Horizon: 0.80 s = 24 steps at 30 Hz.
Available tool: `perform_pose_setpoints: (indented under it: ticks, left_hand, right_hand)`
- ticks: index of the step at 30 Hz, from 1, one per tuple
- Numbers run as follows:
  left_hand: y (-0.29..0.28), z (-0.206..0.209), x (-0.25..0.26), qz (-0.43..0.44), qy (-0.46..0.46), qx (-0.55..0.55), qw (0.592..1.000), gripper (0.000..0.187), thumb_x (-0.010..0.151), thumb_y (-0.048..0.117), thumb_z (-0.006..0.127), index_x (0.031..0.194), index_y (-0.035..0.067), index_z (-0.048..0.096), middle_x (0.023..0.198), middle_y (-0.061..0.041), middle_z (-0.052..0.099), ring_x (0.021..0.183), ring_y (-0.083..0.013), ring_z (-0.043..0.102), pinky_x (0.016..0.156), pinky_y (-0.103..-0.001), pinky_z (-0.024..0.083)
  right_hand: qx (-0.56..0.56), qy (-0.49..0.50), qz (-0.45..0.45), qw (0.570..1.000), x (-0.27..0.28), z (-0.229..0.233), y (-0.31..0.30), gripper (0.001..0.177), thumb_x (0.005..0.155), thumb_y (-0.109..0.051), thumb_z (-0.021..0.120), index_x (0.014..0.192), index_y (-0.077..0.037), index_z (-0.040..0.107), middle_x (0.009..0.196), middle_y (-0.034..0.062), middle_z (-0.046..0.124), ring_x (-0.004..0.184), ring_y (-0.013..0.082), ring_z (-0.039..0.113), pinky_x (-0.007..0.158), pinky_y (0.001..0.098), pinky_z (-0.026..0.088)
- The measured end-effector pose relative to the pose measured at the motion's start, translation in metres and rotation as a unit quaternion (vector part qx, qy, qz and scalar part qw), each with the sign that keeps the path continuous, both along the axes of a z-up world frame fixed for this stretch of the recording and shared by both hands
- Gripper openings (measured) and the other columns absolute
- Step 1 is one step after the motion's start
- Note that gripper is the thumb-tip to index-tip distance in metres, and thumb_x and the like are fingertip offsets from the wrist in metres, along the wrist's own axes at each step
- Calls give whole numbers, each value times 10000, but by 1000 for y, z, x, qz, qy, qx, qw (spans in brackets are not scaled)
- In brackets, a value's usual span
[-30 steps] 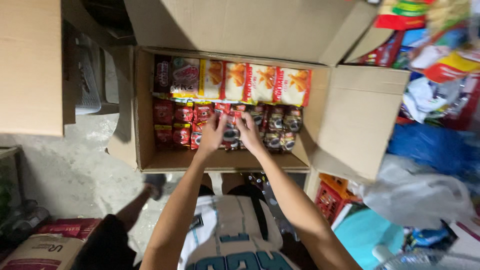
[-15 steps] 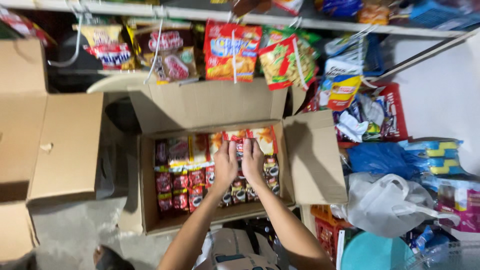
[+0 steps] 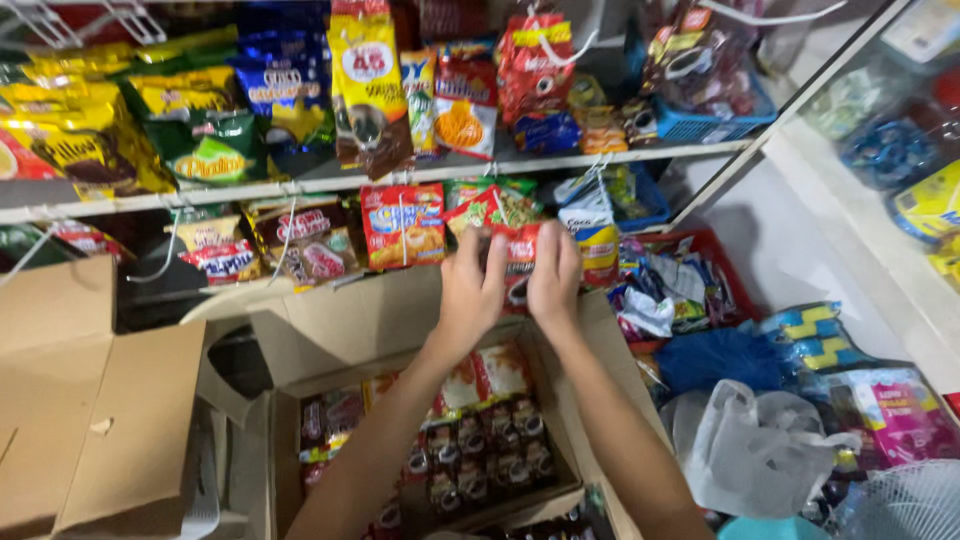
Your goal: The person takes various packaged food items, including coffee sachets and curry powder, from a cardboard box on the floor and hangs them on metal hooks on a store shelf. The person handles the items one by one, arranging them in rows on the display rack.
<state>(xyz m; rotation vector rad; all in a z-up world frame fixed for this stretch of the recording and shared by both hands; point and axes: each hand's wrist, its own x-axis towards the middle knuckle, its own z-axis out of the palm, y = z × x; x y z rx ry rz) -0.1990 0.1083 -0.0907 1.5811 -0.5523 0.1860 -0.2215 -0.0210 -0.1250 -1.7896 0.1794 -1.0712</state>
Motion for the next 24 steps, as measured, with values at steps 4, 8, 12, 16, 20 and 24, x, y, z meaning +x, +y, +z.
perform_pose_setpoints:
  ticks: [4, 8, 12, 16, 20, 24]
  left_hand:
    - [-28, 64, 16, 26, -178, -40, 983, 188, 1053, 176, 605, 1044, -11, 622, 885, -181, 689, 783, -300, 694, 711, -391, 543]
    - [-52, 111, 29, 57, -249, -57, 965, 160, 1036, 146, 622, 1016, -12, 632, 882, -153, 659, 784, -279, 642, 719, -381, 512]
    - [-78, 136, 42, 64, -215, -86, 971, 155, 1020, 136, 634, 987, -15, 641, 834, -132, 640, 696, -226, 605, 635, -347, 490]
    - [-96, 149, 58, 89, -231, -108, 963, 174, 1021, 142, 646, 961, -21, 629, 808, -113, 638, 668, -186, 598, 614, -330, 494]
    - [-102, 151, 72, 89, -221, -116, 964, 183, 1019, 146, 642, 943, -19, 626, 782, -91, 652, 652, -156, 594, 597, -320, 496]
    - [-105, 147, 79, 107, -196, -90, 971, 199, 1015, 150, 651, 907, -16, 628, 707, -84, 626, 608, -147, 549, 564, -322, 458]
  right_hand:
    - [29, -65, 59, 996, 8, 70, -29, 261, 1113, -214, 486, 1026, -6, 617, 884, 13, 625, 807, 86, 548, 727, 279, 487]
    - [7, -114, 61, 992, 16, 124, -51, 212, 1097, -181, 560, 995, -5, 622, 877, -21, 614, 806, 41, 538, 712, 244, 467]
    - [-1, -132, 21, 991, 34, 156, -68, 225, 1074, -188, 615, 955, 1, 643, 806, -35, 580, 735, 34, 486, 637, 235, 410]
    - [3, -135, 18, 991, 48, 176, -80, 257, 1061, -204, 632, 906, 0, 645, 743, -41, 573, 675, 30, 478, 581, 247, 398]
    - [-7, -120, 21, 993, 58, 186, -85, 272, 1046, -216, 634, 878, -3, 647, 674, -39, 578, 594, 33, 482, 518, 262, 388]
    - [14, -78, 14, 997, 66, 185, -87, 296, 1028, -221, 649, 835, 4, 645, 615, -26, 551, 550, 47, 459, 492, 278, 349]
